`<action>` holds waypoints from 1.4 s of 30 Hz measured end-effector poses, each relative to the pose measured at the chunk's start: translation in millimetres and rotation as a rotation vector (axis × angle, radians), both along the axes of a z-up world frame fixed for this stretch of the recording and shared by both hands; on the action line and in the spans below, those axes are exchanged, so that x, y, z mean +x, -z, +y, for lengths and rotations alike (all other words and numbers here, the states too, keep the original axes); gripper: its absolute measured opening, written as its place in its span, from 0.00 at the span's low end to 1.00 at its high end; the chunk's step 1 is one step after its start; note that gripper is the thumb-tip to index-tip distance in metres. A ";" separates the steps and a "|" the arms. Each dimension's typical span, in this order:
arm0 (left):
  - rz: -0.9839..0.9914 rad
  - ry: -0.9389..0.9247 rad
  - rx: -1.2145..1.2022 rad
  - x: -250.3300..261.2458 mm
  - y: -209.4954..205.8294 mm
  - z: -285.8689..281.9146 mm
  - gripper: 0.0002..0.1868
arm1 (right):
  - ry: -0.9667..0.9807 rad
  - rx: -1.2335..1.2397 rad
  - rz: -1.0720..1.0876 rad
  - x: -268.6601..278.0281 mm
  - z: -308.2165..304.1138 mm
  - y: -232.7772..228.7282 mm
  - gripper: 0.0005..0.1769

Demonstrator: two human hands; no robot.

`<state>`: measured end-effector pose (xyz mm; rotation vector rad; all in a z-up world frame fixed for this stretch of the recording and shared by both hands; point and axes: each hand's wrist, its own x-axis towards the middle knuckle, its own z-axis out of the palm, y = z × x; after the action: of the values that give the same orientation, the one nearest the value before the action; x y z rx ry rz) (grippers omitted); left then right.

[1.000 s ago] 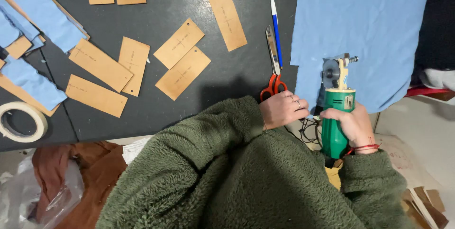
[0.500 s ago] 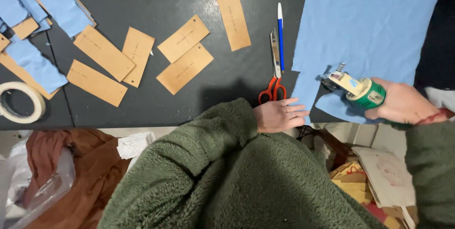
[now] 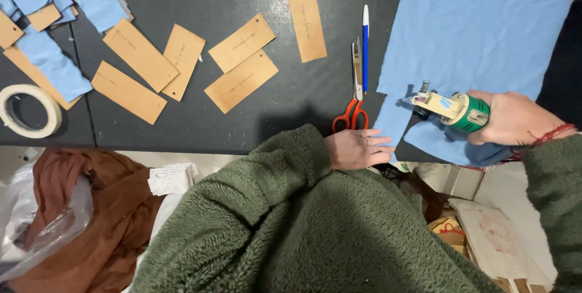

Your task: The person marks a cardboard template with a pen, then uses a handheld electric rotary cutter to cut a piece of light blue fabric. They subsequently use scissors to trim the edges of the cut fabric piece.

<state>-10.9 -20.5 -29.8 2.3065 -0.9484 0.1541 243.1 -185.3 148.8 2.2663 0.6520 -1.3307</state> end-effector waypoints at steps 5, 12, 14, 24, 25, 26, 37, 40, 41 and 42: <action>0.034 0.008 -0.020 0.7 -2.8 2.1 0.19 | 0.016 0.054 0.014 -0.8 8.0 1.6 0.46; 0.058 -0.014 -0.094 2.3 -15.0 11.2 0.15 | 0.063 0.078 0.039 -3.3 23.1 -1.7 0.42; 0.045 -0.022 -0.114 0.8 -16.4 13.0 0.16 | 0.071 0.091 0.046 -3.0 24.4 2.0 0.41; 0.068 -0.032 -0.150 1.2 -14.6 12.7 0.15 | 0.005 0.075 0.052 -2.8 33.6 8.2 0.45; 0.071 -0.035 -0.157 0.4 -15.1 11.9 0.15 | -0.001 0.069 0.053 -3.6 33.9 8.1 0.44; 0.073 -0.034 -0.158 -0.1 -15.2 11.6 0.15 | 0.000 0.068 0.054 -4.2 34.2 8.1 0.44; 0.068 -0.041 -0.134 0.0 -12.2 10.5 0.18 | -0.036 0.086 0.072 -7.9 49.4 4.4 0.48; 0.064 -0.042 -0.137 -0.9 -11.2 10.0 0.18 | -0.050 0.085 0.073 -8.5 51.4 5.1 0.48; 0.065 -0.042 -0.137 -0.8 -11.0 9.5 0.18 | -0.050 0.085 0.073 -8.7 50.8 5.9 0.48; 0.070 -0.043 -0.145 -0.7 -10.6 8.9 0.18 | -0.058 0.083 0.071 -8.9 50.2 6.9 0.49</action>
<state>-11.6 -11.6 -19.2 2.1854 -0.8256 0.1532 234.2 -135.1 141.9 2.2552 0.8050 -1.3847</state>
